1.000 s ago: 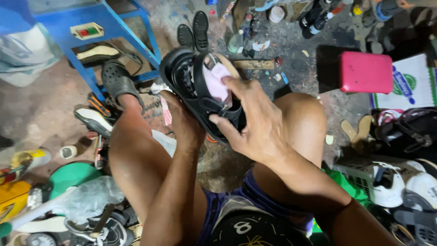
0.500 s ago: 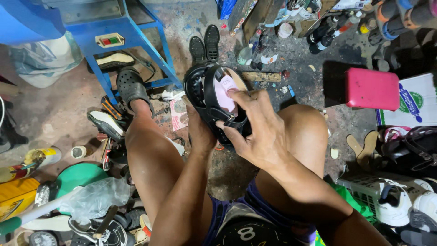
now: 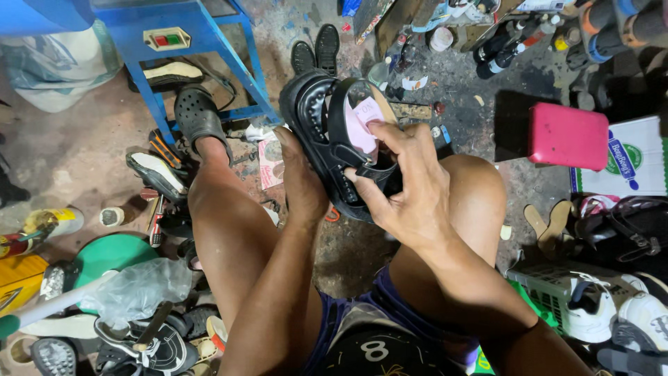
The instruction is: The person sits on the floor of a shoe repair shop and presses a black rubber sole onto a sandal, working the glued edge around the footbed by hand. They then fit the sandal upper onto the finished sole, adjust the strap, and turn the sandal to check the joined edges.
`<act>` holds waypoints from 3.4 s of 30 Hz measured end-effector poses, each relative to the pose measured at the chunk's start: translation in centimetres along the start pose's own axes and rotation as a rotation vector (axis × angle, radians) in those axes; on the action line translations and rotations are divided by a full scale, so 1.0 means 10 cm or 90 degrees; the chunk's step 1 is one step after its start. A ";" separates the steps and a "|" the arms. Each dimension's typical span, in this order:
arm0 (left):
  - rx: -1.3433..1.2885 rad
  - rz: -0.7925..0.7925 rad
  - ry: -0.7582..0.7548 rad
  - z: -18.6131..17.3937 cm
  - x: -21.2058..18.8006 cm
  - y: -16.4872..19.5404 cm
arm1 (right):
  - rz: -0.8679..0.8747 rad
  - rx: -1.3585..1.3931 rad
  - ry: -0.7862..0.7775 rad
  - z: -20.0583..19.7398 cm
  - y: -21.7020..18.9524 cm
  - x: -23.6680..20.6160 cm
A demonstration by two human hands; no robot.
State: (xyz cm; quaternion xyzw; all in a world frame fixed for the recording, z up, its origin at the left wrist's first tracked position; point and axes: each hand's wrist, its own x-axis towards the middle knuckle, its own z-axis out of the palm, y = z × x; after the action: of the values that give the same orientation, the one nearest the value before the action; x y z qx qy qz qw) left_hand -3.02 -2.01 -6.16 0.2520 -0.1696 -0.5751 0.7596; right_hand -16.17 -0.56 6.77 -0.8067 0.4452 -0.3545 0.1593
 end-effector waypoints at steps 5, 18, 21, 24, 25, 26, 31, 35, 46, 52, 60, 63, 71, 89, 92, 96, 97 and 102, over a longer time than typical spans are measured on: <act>-0.056 -0.039 -0.008 0.04 -0.01 -0.01 | -0.005 0.014 -0.001 0.02 -0.02 0.00; -0.051 -0.056 0.026 0.15 -0.01 0.16 | -0.036 -0.026 -0.029 0.00 -0.05 -0.04; -0.084 -0.044 0.025 0.19 -0.02 0.17 | -0.011 -0.011 -0.040 0.00 -0.03 -0.03; -0.084 -0.043 0.037 0.22 -0.02 0.17 | -0.005 -0.005 -0.045 -0.01 0.00 -0.02; -0.069 -0.038 0.021 0.22 -0.02 0.17 | -0.006 -0.004 -0.045 -0.02 0.00 -0.02; -0.055 -0.033 0.006 0.23 -0.03 0.18 | -0.002 -0.004 -0.048 -0.02 0.00 -0.02; -0.029 -0.026 -0.014 0.29 -0.01 0.24 | -0.022 -0.016 -0.040 -0.02 0.03 0.01; -0.003 -0.032 -0.010 0.29 -0.03 0.28 | -0.020 -0.033 -0.033 0.00 0.01 0.00; 0.753 0.374 -0.002 -0.31 -0.06 -0.07 | -0.032 -0.057 -0.055 0.02 -0.08 -0.03; 0.413 0.110 0.019 -0.19 -0.11 0.04 | -0.023 -0.035 -0.070 0.00 -0.08 -0.04; -0.033 -0.048 0.040 0.17 -0.04 0.29 | -0.020 -0.002 -0.055 0.08 -0.01 -0.02; 0.031 0.027 -0.034 0.25 -0.05 0.32 | 0.003 0.006 -0.035 0.12 -0.01 -0.02; -0.015 -0.008 -0.019 0.29 -0.03 0.35 | -0.032 -0.046 -0.059 0.01 -0.09 0.06; -0.102 0.014 -0.045 0.25 0.08 0.17 | 0.023 -0.026 -0.046 0.01 0.09 0.03; -0.096 0.004 -0.048 0.23 0.10 0.11 | 0.014 -0.024 -0.025 -0.01 0.12 0.02; -0.051 -0.009 -0.038 0.09 0.07 0.01 | -0.008 -0.035 -0.014 -0.03 0.15 0.02; -0.026 -0.024 0.004 0.03 0.07 -0.02 | -0.010 -0.037 -0.010 -0.03 0.15 0.02; 0.649 0.046 0.078 -0.18 0.03 -0.11 | -0.029 -0.031 -0.007 -0.04 0.14 0.02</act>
State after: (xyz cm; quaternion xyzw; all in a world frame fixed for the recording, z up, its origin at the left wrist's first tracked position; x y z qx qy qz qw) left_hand -2.81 -2.24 -8.33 0.6173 -0.3922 -0.3769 0.5684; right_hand -17.26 -1.46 6.34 -0.8223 0.4340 -0.3428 0.1341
